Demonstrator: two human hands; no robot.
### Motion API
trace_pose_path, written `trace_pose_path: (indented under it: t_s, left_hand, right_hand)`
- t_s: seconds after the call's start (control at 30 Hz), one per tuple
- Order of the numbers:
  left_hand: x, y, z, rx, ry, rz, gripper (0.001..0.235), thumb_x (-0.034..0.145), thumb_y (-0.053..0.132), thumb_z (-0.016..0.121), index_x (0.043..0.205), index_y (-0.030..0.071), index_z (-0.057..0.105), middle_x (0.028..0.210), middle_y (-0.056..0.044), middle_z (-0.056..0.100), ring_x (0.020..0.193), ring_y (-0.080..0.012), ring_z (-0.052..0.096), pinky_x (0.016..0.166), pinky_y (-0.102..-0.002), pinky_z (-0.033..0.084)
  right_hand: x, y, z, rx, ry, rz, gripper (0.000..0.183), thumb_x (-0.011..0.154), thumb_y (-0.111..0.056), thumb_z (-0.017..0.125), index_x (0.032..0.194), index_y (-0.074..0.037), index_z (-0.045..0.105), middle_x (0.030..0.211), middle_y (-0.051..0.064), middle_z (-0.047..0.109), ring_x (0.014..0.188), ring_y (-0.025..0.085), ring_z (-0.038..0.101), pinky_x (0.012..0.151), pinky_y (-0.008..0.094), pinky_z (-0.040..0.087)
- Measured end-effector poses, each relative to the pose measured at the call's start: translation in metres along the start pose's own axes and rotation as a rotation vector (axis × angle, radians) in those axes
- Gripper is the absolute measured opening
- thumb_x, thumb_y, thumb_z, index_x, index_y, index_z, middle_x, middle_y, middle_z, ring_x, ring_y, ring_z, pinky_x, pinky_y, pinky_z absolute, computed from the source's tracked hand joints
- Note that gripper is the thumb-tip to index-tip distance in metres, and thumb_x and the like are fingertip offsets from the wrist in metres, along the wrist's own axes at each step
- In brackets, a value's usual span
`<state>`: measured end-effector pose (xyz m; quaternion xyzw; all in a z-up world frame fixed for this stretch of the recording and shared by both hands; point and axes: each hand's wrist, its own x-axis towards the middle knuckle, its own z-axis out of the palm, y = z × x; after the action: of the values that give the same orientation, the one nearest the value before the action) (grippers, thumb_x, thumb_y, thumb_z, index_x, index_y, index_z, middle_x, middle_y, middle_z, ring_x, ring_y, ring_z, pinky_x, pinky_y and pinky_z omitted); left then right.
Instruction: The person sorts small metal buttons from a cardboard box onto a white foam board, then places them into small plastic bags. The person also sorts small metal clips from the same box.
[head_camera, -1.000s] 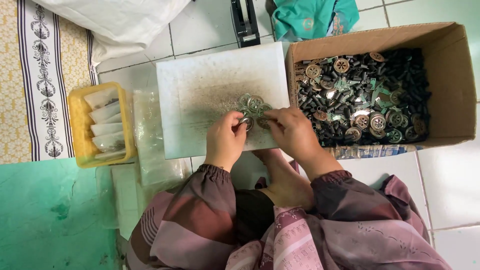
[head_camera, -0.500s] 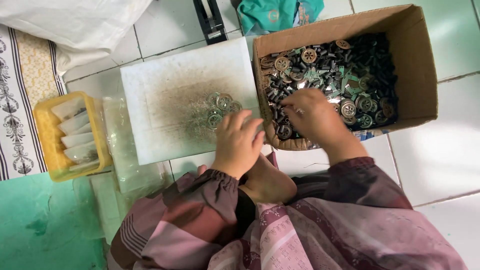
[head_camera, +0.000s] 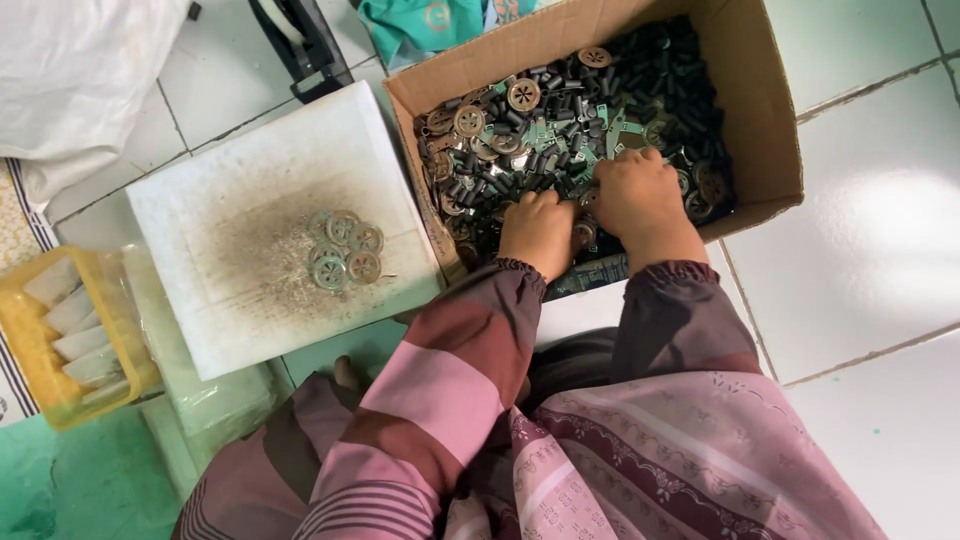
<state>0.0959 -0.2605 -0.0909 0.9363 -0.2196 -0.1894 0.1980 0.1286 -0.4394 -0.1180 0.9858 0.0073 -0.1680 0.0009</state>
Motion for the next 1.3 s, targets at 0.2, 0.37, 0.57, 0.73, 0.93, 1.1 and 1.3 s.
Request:
trace_pose_path:
  t_s: [0.2,0.37,0.57,0.73,0.93,1.1,1.3]
  left_hand:
    - [0.013,-0.012,0.033,0.018,0.004,-0.028,0.033,0.087,0.037,0.078,0.105,0.009,0.071,0.101,-0.01,0.062,0.102,-0.0339,0.066,0.085,-0.049,0.056]
    - [-0.004,0.0,0.01,-0.029,0.058,0.003,0.023,0.086,0.025,0.078,0.099,0.009,0.07,0.097,-0.013,0.061,0.099,-0.0375,0.066,0.083,-0.05,0.056]
    - [-0.026,0.006,-0.027,-0.19,0.162,-0.006,0.01,0.092,0.017,0.07,0.089,0.009,0.066,0.088,-0.011,0.061,0.095,-0.0367,0.069,0.081,-0.047,0.058]
    - [-0.064,-0.001,-0.056,-0.362,0.246,-0.075,0.01,0.096,0.017,0.064,0.09,0.01,0.063,0.084,-0.013,0.063,0.092,-0.0363,0.07,0.078,-0.047,0.061]
    - [-0.079,-0.013,-0.078,-0.533,0.316,-0.063,0.007,0.1,0.008,0.055,0.096,0.006,0.06,0.09,-0.015,0.064,0.093,-0.0385,0.071,0.081,-0.049,0.061]
    - [-0.087,-0.002,-0.097,-0.61,0.289,-0.156,0.003,0.101,0.01,0.058,0.102,0.009,0.06,0.092,-0.011,0.065,0.095,-0.0325,0.072,0.077,-0.046,0.062]
    - [-0.117,-0.005,-0.097,-0.722,0.445,-0.278,0.019,0.099,0.015,0.063,0.116,0.006,0.066,0.097,-0.015,0.072,0.096,-0.0338,0.074,0.08,-0.044,0.065]
  right_hand:
    - [0.011,-0.001,-0.005,0.079,-0.069,0.006,0.025,0.08,-0.026,0.071,0.102,-0.018,0.08,0.11,0.009,0.07,0.113,0.035,0.063,0.08,0.052,0.06]
    - [0.005,0.003,-0.012,0.204,0.004,0.016,0.016,0.082,-0.02,0.071,0.095,-0.014,0.076,0.102,0.009,0.066,0.111,0.035,0.062,0.076,0.051,0.061]
    - [-0.033,-0.009,-0.081,0.48,0.172,-0.031,0.011,0.094,-0.006,0.066,0.105,-0.006,0.068,0.09,0.013,0.063,0.091,0.034,0.068,0.064,0.045,0.063]
    - [-0.051,-0.041,-0.096,0.619,0.207,-0.104,0.017,0.1,-0.003,0.067,0.116,0.002,0.067,0.097,0.019,0.066,0.089,0.036,0.071,0.062,0.046,0.062]
    - [-0.065,-0.074,-0.093,0.648,0.428,-0.187,0.013,0.096,0.005,0.071,0.108,0.0,0.069,0.097,0.014,0.066,0.084,0.029,0.07,0.065,0.039,0.06]
    - [-0.109,-0.117,-0.134,1.17,0.599,0.107,0.026,0.096,0.0,0.068,0.119,-0.01,0.06,0.091,0.002,0.059,0.078,0.01,0.055,0.07,0.028,0.049]
    - [-0.094,-0.098,-0.082,0.836,0.713,-0.242,0.028,0.094,0.008,0.065,0.096,-0.015,0.081,0.091,0.004,0.067,0.078,0.022,0.067,0.069,0.032,0.058]
